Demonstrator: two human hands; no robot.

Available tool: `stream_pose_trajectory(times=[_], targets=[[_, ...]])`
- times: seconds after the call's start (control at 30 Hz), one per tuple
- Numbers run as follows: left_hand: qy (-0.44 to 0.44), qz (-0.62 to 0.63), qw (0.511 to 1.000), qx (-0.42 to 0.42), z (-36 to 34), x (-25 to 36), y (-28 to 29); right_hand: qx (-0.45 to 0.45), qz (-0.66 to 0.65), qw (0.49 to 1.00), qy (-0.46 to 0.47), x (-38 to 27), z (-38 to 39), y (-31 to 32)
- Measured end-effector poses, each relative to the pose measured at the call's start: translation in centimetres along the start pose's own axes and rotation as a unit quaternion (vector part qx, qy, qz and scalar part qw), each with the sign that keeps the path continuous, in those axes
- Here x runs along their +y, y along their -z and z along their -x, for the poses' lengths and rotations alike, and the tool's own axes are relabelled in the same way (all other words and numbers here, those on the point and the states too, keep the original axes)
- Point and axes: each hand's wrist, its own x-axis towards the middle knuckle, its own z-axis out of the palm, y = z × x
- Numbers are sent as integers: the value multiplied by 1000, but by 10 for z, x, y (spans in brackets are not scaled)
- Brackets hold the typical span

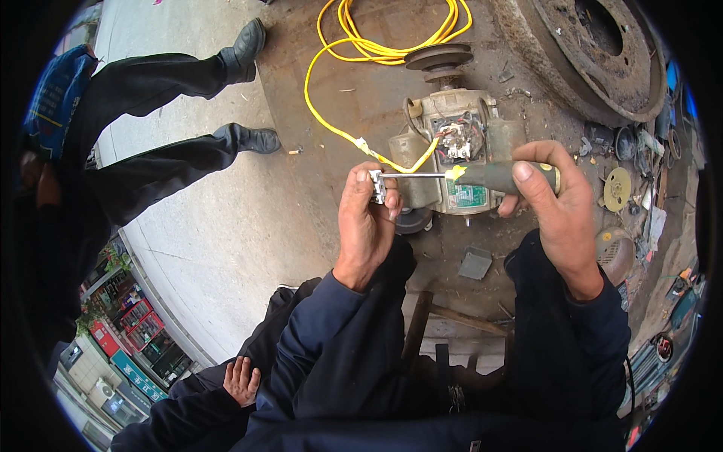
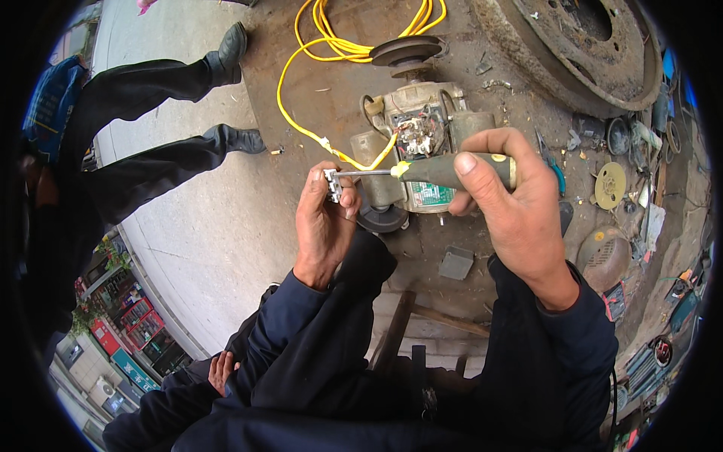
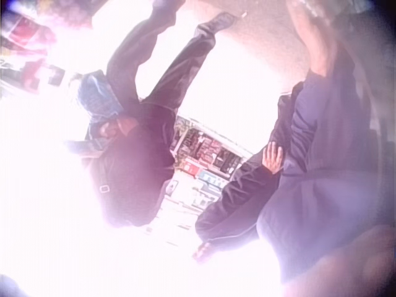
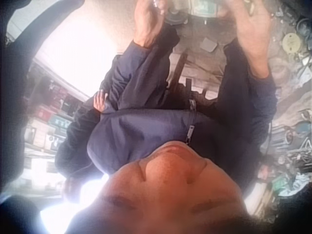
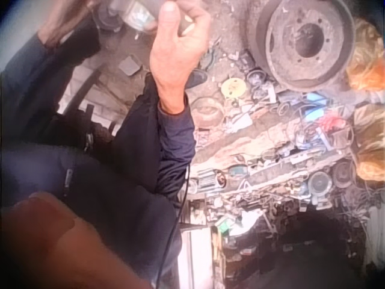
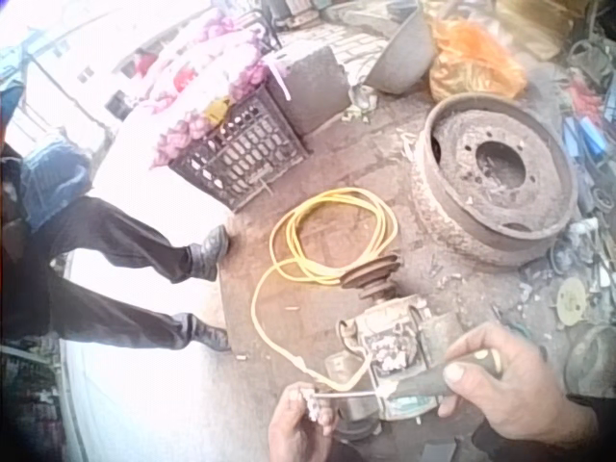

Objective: The person works on a small electrical component, using a screwdriver to tighten screws on a terminal block and connecting yellow wires. They repeatedly adjust the component and wires while seated at a cluttered workbench.

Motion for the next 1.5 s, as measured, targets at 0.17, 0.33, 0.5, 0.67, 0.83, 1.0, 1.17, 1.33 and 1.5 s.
stream_pose_trajectory(times=[0.17, 0.33, 0.5, 0.67, 0.83, 1.0, 1.17, 1.33, 1.5], targets=[[-59, -57, 996, 22, 1, -2, -1, -47, 65, 990, -114, -9, 4, 7], [-64, -61, 996, 14, 5, 0, 0, -103, 183, 963, 170, -9, 3, 7], [-42, -65, 997, 29, 7, 3, 0, -156, 218, 911, 313, -5, -4, 7], [-28, -42, 998, 32, 6, 5, 1, -53, 251, 951, 171, -4, -1, 6], [-22, -40, 998, 40, 6, 3, 1, -100, 259, 913, 297, -1, -6, 6], [-30, -46, 998, 20, 7, 2, 1, -87, 236, 923, 291, -2, -9, 9], [-5, -47, 999, 19, 7, 0, 0, -24, 337, 926, 169, -4, -6, 12], [-13, -47, 999, 17, 6, -1, -2, -77, 240, 935, 249, 1, -2, 15], [-39, -54, 998, 19, 7, -1, -4, -56, 144, 973, 172, 3, 4, 13]])
